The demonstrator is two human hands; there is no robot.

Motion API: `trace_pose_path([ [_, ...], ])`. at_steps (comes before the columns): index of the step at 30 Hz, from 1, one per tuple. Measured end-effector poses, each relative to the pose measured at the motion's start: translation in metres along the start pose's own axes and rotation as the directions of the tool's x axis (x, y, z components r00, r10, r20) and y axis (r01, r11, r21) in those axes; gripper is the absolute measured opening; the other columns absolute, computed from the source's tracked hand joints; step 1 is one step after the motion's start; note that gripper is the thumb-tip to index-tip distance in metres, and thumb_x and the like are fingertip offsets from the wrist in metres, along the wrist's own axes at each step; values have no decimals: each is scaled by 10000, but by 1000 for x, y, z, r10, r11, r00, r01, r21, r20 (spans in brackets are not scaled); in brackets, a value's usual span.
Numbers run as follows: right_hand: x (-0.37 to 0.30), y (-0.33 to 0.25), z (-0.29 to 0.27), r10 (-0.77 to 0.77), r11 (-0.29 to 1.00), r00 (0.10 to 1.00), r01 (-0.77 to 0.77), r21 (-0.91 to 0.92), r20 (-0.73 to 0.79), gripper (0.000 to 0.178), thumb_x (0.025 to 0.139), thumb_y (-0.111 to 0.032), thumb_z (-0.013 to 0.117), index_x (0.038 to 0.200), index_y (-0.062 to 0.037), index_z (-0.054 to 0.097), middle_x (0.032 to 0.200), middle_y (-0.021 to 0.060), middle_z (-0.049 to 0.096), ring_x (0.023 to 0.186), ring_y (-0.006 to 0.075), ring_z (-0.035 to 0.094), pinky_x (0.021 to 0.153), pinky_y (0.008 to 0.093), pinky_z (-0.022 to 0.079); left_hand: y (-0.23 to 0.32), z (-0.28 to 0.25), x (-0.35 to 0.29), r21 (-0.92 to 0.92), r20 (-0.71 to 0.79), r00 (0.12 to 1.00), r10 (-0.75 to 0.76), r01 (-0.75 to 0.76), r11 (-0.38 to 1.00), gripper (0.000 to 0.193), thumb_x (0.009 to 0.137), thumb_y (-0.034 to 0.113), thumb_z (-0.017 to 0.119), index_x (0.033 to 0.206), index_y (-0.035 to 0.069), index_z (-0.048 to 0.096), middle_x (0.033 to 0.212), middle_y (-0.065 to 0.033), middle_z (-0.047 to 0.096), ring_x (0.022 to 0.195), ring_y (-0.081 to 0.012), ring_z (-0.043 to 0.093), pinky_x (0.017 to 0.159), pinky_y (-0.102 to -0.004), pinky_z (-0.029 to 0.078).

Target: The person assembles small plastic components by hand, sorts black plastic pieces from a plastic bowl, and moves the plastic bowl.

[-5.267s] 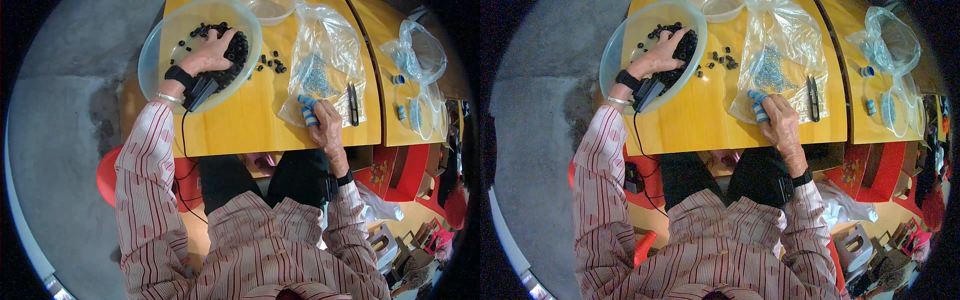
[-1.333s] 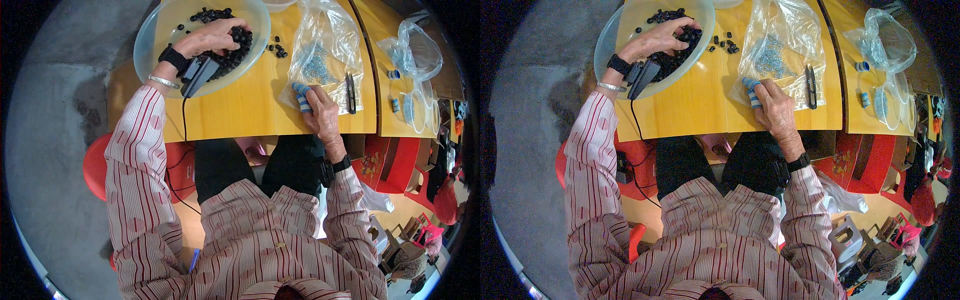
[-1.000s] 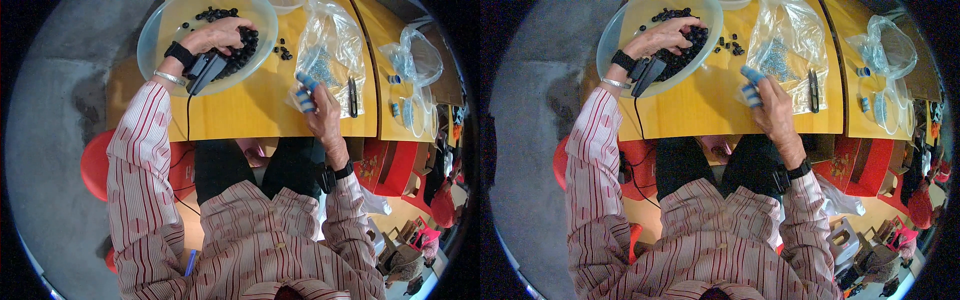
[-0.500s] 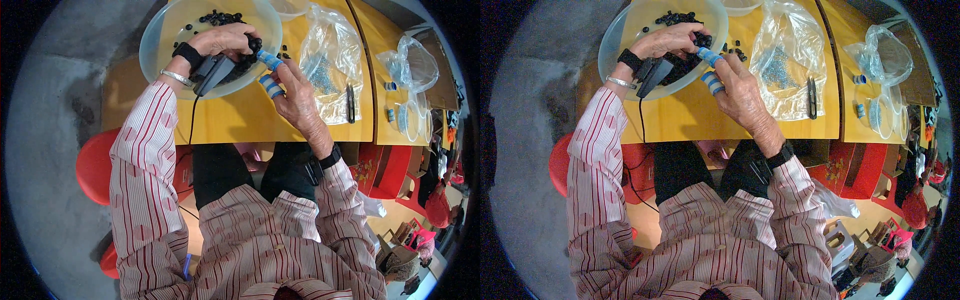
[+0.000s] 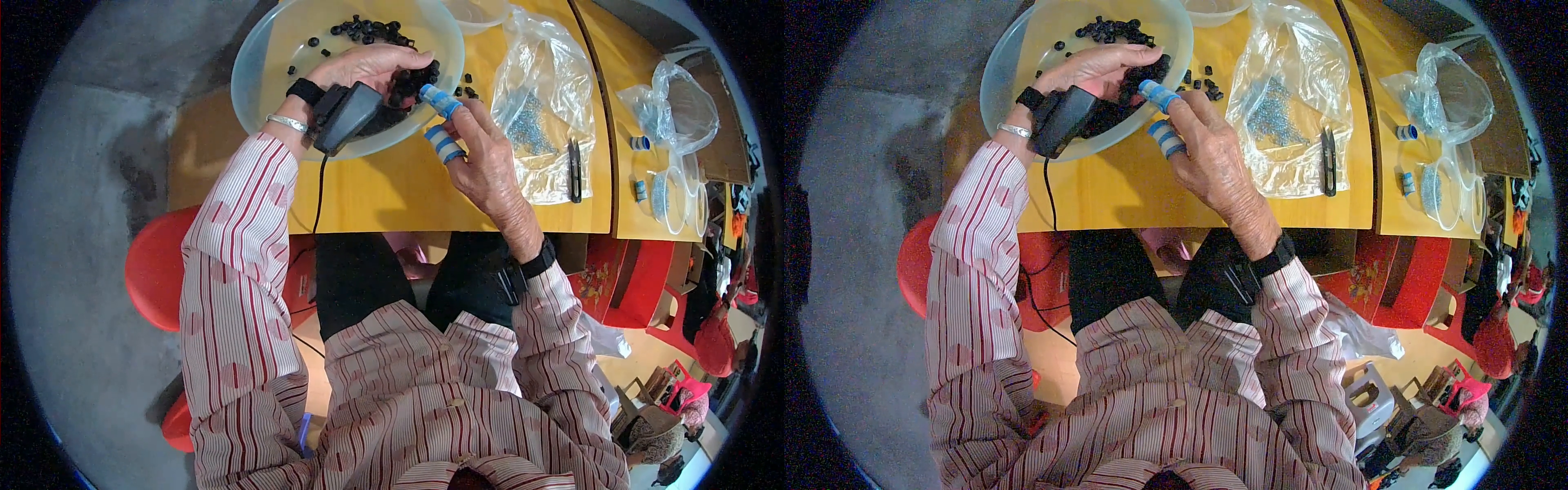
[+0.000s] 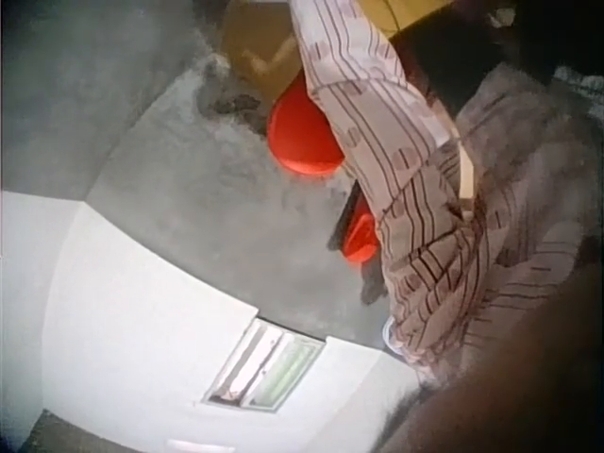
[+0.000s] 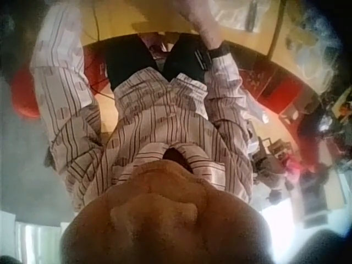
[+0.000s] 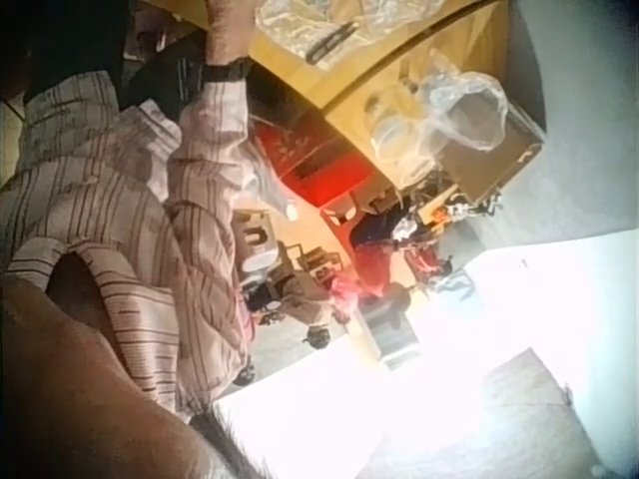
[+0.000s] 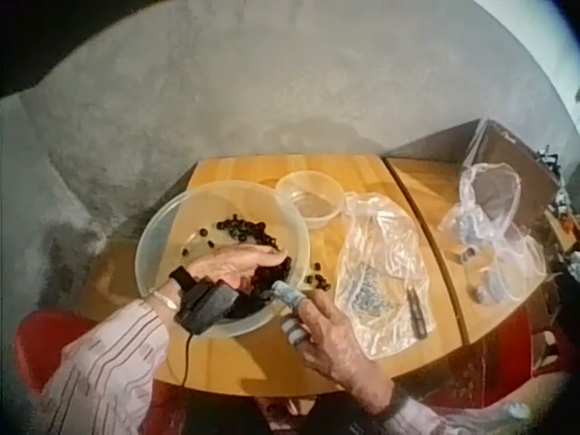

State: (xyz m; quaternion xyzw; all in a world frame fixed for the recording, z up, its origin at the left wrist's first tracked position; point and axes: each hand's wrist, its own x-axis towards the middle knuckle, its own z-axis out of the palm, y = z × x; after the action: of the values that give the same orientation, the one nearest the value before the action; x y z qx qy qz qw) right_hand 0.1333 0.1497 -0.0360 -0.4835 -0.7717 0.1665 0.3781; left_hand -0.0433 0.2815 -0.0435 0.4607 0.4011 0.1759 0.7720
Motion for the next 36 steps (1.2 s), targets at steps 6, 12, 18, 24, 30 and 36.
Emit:
trace_pose_path([
  [6,1,0,0,23,999,999,-24,26,35,414,786,-8,653,1183,-62,548,945,122,548,782,237,647,679,330,545,2,-1,-12,-121,51,999,-7,13,993,275,864,326,659,1015,99,626,865,29,644,732,-66,593,625,-202,498],
  [12,1,-1,1,2,1000,1000,-2,-22,19,433,792,-18,650,1205,-88,540,953,122,549,765,244,643,657,339,546,5,3,-7,-66,-6,999,-31,31,997,303,863,390,649,952,102,621,829,37,616,734,-67,584,592,-232,501],
  [18,1,-2,-1,8,999,1000,-9,51,27,420,747,-6,631,1151,-55,524,1007,168,540,867,384,579,698,427,505,7,14,-1,209,-105,994,37,-15,978,382,840,468,647,875,91,592,789,-5,573,680,-114,548,554,-271,484],
  [24,1,-1,-1,-33,999,999,34,-42,35,431,794,-16,637,1207,-82,532,976,146,541,788,290,639,660,355,546,4,10,3,205,-191,981,-23,63,977,252,870,325,620,873,77,581,795,-17,580,663,-131,553,548,-274,492],
  [30,1,-8,-6,-42,998,999,43,-35,12,443,800,-37,634,1225,-108,531,1013,161,566,811,315,637,668,373,545,-2,-6,-1,-196,-55,998,26,-36,980,186,870,222,627,942,61,571,835,-52,590,720,-141,569,566,-232,514],
  [36,-3,-7,-5,-7,1000,1000,6,23,30,436,788,-40,629,1208,-91,521,983,149,552,821,373,590,668,429,509,6,-20,-11,-427,63,997,-43,66,902,276,887,188,612,1056,-9,517,905,-126,572,757,-155,545,575,-209,500],
])
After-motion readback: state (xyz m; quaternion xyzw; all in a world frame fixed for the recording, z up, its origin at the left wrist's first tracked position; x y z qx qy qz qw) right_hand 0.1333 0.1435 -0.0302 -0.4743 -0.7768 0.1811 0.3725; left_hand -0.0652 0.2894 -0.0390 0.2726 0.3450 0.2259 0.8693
